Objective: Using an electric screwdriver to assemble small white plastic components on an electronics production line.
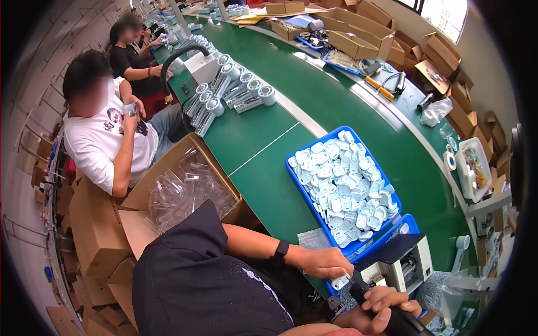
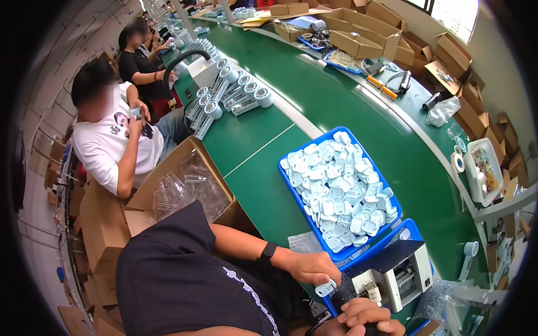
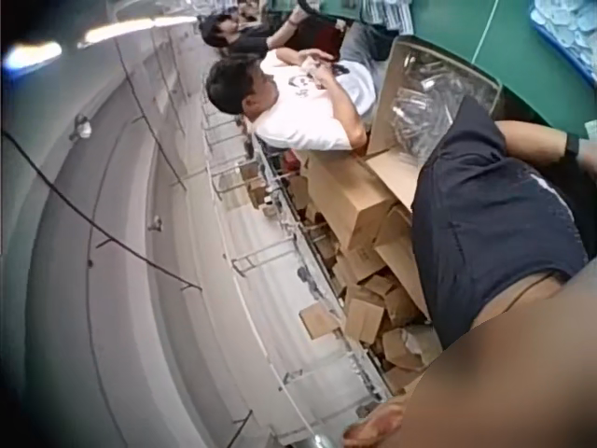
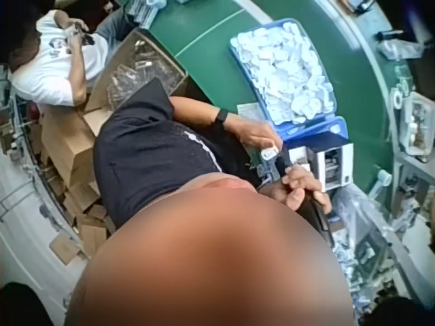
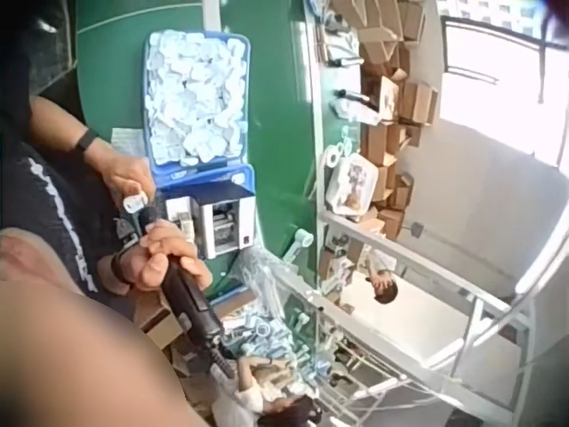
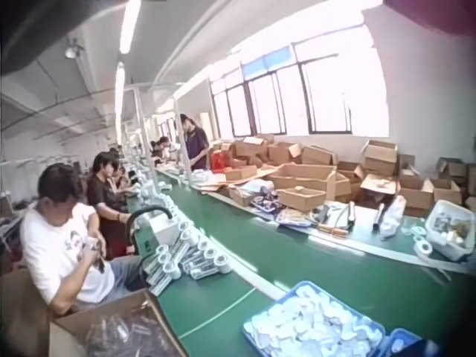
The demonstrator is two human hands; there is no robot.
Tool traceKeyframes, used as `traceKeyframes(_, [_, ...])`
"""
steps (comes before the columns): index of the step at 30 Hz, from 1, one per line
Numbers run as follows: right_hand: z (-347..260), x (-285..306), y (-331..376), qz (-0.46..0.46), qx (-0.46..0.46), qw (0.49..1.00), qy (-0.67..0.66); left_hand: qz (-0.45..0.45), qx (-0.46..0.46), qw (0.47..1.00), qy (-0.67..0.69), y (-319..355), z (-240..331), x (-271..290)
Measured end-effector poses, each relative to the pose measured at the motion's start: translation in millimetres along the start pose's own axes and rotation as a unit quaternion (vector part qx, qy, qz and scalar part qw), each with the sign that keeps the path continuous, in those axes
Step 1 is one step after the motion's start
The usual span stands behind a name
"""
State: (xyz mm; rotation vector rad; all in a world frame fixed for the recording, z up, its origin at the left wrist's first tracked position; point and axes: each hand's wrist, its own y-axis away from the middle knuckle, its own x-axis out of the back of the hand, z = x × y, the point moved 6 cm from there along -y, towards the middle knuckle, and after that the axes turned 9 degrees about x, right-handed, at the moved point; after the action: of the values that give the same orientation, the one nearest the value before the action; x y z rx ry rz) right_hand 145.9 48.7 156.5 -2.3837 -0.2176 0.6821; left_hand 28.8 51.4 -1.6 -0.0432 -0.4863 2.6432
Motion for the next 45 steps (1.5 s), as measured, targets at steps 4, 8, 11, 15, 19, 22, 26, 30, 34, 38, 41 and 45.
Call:
traceKeyframes(4, [-1, 3, 11, 0.081, 0.051, 0.994, 0.052, -0.018, -0.011, 1.000, -0.013, 4, 13, 8])
traceKeyframes(8, [-9, 17, 27, 0.124, 0.138, 0.978, 0.097, -0.009, 0.066, 0.995, -0.070, 1, 28, 7])
traceKeyframes(11, [-21, 10, 33, 0.107, 0.102, 0.983, 0.105, -0.023, 0.050, 0.987, -0.150, 12, 39, 6])
traceKeyframes(15, [-30, 27, 48, 0.110, 0.110, 0.966, 0.206, -0.049, 0.089, 0.966, -0.240, 19, 69, 43])
traceKeyframes(19, [29, 70, 105, 0.263, -0.007, 0.935, 0.239, 0.012, 0.053, 0.900, -0.433, -26, 77, 129])
traceKeyframes(22, [60, 60, 123, 0.174, 0.017, 0.941, 0.290, -0.011, 0.011, 0.772, -0.635, -71, 77, 196])
traceKeyframes(26, [66, 58, 140, 0.128, 0.039, 0.946, 0.296, -0.063, 0.100, 0.715, -0.689, -143, 34, 255])
traceKeyframes(30, [65, 46, 125, 0.083, 0.029, 0.959, 0.270, -0.188, 0.093, 0.655, -0.726, -208, -39, 301])
traceKeyframes(34, [73, 45, 127, 0.025, 0.003, 0.971, 0.239, -0.237, 0.101, 0.615, -0.745, -227, -98, 287])
traceKeyframes(38, [73, 41, 117, 0.018, -0.053, 0.943, 0.327, -0.237, 0.088, 0.588, -0.769, -238, -106, 248])
traceKeyframes(41, [87, 27, 85, 0.134, -0.198, 0.932, 0.271, -0.191, 0.008, 0.603, -0.774, -221, -106, 259])
traceKeyframes(45, [112, 22, 18, 0.060, -0.225, 0.836, 0.497, -0.032, -0.122, 0.677, -0.725, -185, -47, 268])
